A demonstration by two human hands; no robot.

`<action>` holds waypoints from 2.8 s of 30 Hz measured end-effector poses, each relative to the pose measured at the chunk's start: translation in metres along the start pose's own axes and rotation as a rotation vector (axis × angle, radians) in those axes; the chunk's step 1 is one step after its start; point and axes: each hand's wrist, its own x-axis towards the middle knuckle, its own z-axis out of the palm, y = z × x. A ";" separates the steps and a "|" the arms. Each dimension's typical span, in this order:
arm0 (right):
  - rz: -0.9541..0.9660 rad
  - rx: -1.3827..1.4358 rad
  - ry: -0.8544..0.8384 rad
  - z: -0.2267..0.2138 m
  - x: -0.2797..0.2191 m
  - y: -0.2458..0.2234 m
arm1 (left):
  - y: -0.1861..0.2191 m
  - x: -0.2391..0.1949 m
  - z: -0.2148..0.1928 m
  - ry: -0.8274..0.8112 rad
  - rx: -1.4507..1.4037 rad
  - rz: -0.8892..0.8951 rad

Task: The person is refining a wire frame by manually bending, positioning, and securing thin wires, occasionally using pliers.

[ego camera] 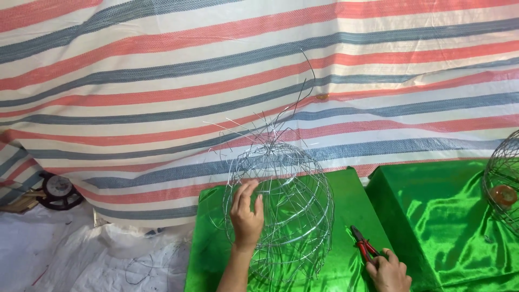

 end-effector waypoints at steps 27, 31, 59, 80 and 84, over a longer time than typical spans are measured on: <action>-1.107 -0.742 1.080 -0.212 -0.130 -0.163 | -0.008 0.024 -0.004 -0.248 0.119 0.245; -1.144 -0.815 1.133 -0.210 -0.129 -0.179 | -0.005 0.023 -0.001 -0.226 0.118 0.238; -1.003 -0.736 1.286 -0.202 -0.131 -0.199 | -0.021 0.010 0.017 -0.044 0.207 0.313; -0.651 -0.520 0.948 -0.161 -0.112 -0.101 | -0.001 0.098 -0.044 -0.862 -0.153 -0.231; -0.310 -0.206 0.615 -0.066 -0.067 -0.029 | -0.022 0.068 -0.030 -0.574 0.083 0.227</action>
